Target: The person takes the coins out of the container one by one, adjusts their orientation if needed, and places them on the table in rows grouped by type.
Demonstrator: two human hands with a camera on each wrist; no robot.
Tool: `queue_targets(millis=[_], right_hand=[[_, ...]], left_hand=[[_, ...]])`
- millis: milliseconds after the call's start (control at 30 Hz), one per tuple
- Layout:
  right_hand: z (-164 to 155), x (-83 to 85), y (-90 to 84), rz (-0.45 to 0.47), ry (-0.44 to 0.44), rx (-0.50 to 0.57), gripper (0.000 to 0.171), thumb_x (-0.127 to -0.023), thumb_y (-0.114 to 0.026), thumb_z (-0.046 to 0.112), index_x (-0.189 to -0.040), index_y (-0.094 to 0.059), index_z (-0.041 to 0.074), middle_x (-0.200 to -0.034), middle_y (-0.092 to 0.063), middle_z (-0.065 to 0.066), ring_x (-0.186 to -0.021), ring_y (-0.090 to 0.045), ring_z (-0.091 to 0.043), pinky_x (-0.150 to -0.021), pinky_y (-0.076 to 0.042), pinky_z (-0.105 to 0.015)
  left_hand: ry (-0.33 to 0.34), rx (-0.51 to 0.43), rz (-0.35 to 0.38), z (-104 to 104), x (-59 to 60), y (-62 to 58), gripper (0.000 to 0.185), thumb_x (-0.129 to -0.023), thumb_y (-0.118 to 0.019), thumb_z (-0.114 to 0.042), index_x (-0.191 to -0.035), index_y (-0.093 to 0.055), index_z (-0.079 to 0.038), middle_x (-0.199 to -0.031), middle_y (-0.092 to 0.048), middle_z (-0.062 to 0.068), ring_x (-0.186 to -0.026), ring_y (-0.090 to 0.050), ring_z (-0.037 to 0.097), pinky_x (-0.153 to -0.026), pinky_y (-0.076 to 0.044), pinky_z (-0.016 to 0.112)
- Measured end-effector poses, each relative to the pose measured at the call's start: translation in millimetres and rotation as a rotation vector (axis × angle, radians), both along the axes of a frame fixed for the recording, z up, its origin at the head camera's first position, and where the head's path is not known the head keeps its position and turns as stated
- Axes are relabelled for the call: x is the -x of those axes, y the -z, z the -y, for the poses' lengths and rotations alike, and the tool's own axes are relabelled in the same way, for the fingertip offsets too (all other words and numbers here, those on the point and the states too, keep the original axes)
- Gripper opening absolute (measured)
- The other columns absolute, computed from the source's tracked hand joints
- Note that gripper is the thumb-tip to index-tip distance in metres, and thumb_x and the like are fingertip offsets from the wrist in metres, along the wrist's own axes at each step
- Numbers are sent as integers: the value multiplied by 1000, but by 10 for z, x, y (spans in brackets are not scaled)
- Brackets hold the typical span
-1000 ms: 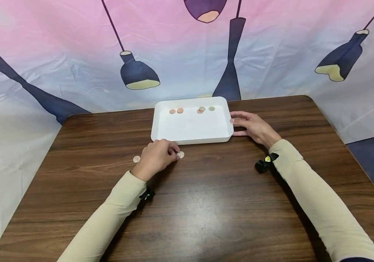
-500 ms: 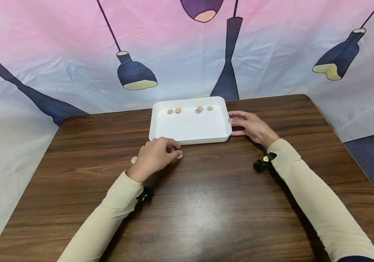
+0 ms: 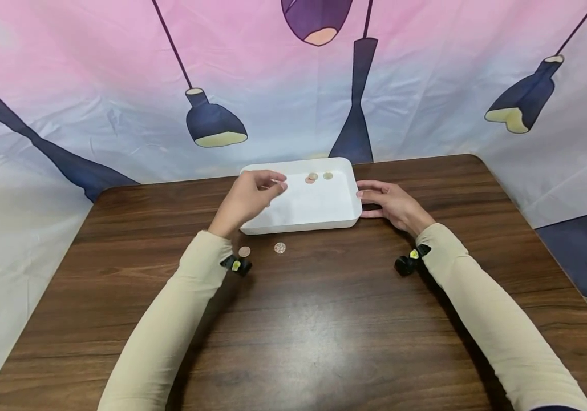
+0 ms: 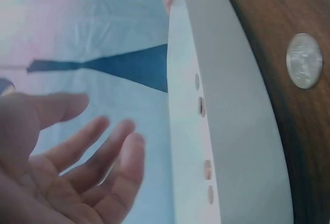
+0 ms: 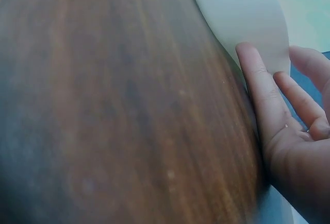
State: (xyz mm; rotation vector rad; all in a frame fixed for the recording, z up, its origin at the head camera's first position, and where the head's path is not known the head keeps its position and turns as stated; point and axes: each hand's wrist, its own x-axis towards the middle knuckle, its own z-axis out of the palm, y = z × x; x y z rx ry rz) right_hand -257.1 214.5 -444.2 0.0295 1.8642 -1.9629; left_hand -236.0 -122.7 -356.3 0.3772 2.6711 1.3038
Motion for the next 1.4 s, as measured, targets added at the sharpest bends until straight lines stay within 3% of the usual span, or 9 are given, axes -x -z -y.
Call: queue_targets(millis=[133,267,367,467,633,767,867,1200,1400], right_hand=[[-21,-7,19,3,1,-5,57,-109,-60,17,-162,-40,7,-146,-51,-12,-115,-65,-16,-94,-60,-34],[-35,-11,44,3,8,-6,57,-109,-60,16,-162,-40,7,-147,-50,-12,-114,-64,-16,-93,-60,-34],[-33,-19,61,4,9,-3,57,-109,-61,16,-162,-40,8,-148,-50,-13,-115,-65,-16,-94,-60,-35],[-31,-23,79,10,12,0,56,-109,-61,16,-161,-42,8,-148,-51,-13,-114,-65,-17,-94,-60,-35],[-39,-12,87,0,10,4,54,-109,-61,14,-160,-43,7,-147,-51,-14,-113,-67,-18,-93,-61,-36],[-37,3,78,-8,0,10,55,-109,-61,14,-160,-43,7,-147,-51,-16,-113,-66,-19,-94,-61,-37],[-36,13,73,-12,-11,13,57,-108,-62,15,-161,-42,5,-147,-51,-16,-114,-66,-18,-95,-60,-37],[-40,35,45,-13,-1,20,54,-109,-61,13,-159,-43,5,-147,-51,-16,-114,-66,-19,-93,-61,-37],[-22,39,36,-17,-4,26,55,-108,-62,12,-159,-43,4,-146,-52,-16,-114,-66,-19,-93,-61,-37]], left_hand=[[-97,-156,80,-36,229,51,37,-108,-62,-22,-140,-67,-6,-129,-71,16,-121,-66,32,-97,-57,46],[-176,-208,157,-55,432,132,37,-108,-62,-21,-141,-66,-5,-134,-67,14,-123,-65,31,-100,-57,42],[-210,-227,210,-50,547,222,36,-108,-61,-20,-139,-67,-3,-131,-65,17,-118,-64,33,-98,-57,42],[-232,-214,234,-40,636,332,34,-108,-60,-19,-135,-68,0,-119,-64,21,-101,-62,28,-92,-57,40],[-284,-165,222,-37,760,509,28,-108,-60,-20,-125,-74,-3,-93,-68,13,-73,-55,15,-73,-53,32],[-352,-69,196,-61,854,616,21,-102,-71,-24,-113,-79,-8,-66,-63,1,-53,-49,11,-59,-43,29],[-399,24,174,-88,899,666,21,-97,-79,-29,-106,-81,-10,-55,-56,-5,-46,-46,11,-55,-40,30],[-444,201,71,-190,879,669,22,-94,-80,-35,-100,-76,-14,-73,-68,2,-60,-59,17,-64,-48,35],[-417,275,25,-202,876,666,21,-96,-78,-32,-99,-73,-12,-75,-70,5,-59,-62,17,-65,-49,35]])
